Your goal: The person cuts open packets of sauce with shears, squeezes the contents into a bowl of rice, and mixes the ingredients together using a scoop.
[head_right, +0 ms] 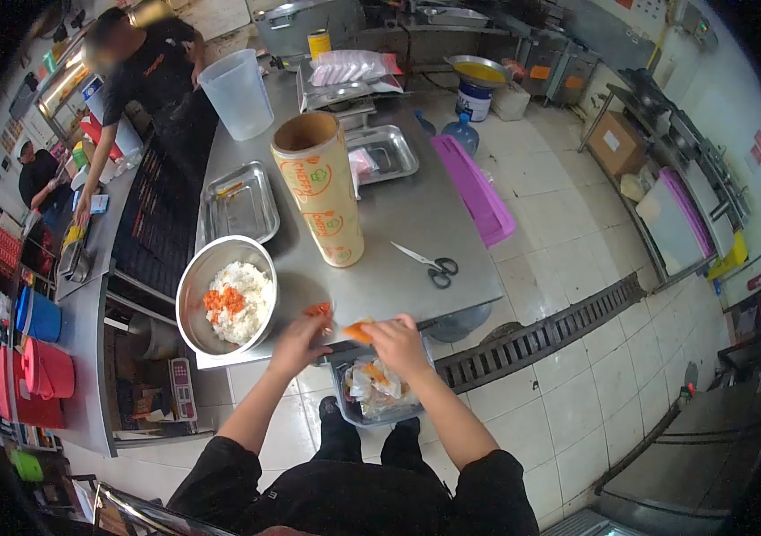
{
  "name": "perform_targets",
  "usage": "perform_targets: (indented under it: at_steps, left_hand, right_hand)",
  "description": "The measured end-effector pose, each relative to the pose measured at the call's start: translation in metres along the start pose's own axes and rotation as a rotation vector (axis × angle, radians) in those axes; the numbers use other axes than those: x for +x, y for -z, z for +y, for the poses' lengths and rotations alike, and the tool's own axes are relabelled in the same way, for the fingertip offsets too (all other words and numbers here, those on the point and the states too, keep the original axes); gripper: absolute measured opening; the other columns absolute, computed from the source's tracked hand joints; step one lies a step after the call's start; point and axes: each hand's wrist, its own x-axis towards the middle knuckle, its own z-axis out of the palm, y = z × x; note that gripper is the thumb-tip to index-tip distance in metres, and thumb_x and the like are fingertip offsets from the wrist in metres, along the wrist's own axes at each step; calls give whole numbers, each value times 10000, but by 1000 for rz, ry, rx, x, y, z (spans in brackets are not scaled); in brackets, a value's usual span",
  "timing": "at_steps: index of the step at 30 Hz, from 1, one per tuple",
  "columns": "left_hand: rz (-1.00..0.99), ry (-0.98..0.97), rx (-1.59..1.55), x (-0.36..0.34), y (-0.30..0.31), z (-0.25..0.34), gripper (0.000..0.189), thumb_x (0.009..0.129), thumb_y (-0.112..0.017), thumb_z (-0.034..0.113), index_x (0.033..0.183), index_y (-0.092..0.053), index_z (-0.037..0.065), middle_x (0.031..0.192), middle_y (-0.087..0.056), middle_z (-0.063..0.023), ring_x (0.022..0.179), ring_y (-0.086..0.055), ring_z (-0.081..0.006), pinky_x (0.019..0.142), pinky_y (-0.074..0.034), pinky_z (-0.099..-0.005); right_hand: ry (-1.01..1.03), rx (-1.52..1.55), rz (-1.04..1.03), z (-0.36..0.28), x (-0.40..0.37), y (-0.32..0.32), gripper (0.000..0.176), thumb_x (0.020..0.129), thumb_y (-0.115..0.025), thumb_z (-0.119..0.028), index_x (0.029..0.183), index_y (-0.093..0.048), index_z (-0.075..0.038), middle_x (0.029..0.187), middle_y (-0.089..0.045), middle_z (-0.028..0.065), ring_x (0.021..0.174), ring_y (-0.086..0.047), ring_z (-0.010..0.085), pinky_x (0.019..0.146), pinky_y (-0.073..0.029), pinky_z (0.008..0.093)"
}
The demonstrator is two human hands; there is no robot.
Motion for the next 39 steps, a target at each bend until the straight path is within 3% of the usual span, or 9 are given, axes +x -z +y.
perform_targets:
  at_steps: [4, 8, 11, 15, 30, 31, 34, 36, 39]
  left_hand:
    - [141, -233, 116, -22, -14, 16, 310, 679, -676, 76, 982, -610, 67, 872, -613, -87, 842, -585, -258, 700, -486, -344]
    - [261, -32, -387, -24, 13, 71, 223, 730, -666, 70, 952, -645, 62, 818, -618, -68, 754, -595, -187, 656, -483, -283]
    - [90, 314, -1138, -21, 40, 129, 168, 782, -664, 81, 928, -659, -2, 806, -637, -40, 648, -523, -36, 595, -433, -176]
    - [-227, 381, -1043, -24, 96, 127, 145, 768, -666, 48, 879, -650, -45, 715, -642, -45, 697, -569, -70, 632, -460, -194]
    - [-68, 207, -1316, -40, 116, 149, 130, 828, -614, 94, 844, -641, -33, 772, -621, -47, 692, -552, -64, 620, -451, -203]
    - [124, 84, -742, -39, 118, 145, 124, 833, -608, 94, 861, -633, -25, 770, -616, -46, 683, -547, -65, 609, -444, -200]
    - [233, 92, -1197, -39, 144, 140, 133, 867, -569, 136, 891, -595, 8, 691, -569, -11, 613, -504, -30, 518, -413, -186]
    - [155, 238, -749, -36, 169, 145, 141, 896, -521, 141, 870, -575, 14, 692, -549, 17, 564, -472, -10, 451, -373, -164]
    - [53, 206, -1152, -35, 172, 145, 195, 922, -476, 204, 879, -562, 34, 723, -552, 28, 542, -458, -2, 421, -343, -149]
  right_hand:
    - [-603, 799, -230, -13, -6, 57, 179, 784, -613, -128, 946, -644, -59, 987, -611, 62, 946, -575, 191, 893, -371, 363]
    - [-68, 748, -257, -49, -27, 85, 194, 742, -661, -96, 929, -655, -46, 1222, -480, 134, 1114, -464, 272, 933, -369, 339]
    - [-32, 747, -244, -80, -18, 91, 146, 739, -661, -78, 872, -641, -22, 1064, -563, 139, 979, -545, 243, 831, -423, 333]
    - [-155, 766, -135, -112, -14, 123, 186, 734, -676, -75, 674, -536, 32, 798, -587, 133, 690, -567, 216, 590, -427, 313]
    - [-105, 672, -102, -166, -24, 162, 128, 721, -646, -18, 841, -637, 27, 975, -593, 134, 903, -582, 238, 751, -463, 298]
    - [-106, 674, -101, -166, -26, 163, 128, 721, -646, -18, 841, -637, 27, 975, -593, 134, 903, -582, 238, 751, -463, 298]
    - [-105, 564, 83, -160, -36, 176, 139, 737, -628, -1, 871, -623, 35, 976, -608, 112, 879, -592, 198, 766, -463, 279]
    - [-370, 808, 45, -150, -55, 193, 155, 774, -598, 2, 923, -595, 45, 925, -617, 78, 834, -589, 142, 758, -463, 260]
    - [-479, 741, 68, -149, -68, 210, 164, 797, -574, 13, 957, -572, 47, 884, -610, 58, 805, -571, 96, 742, -462, 252]
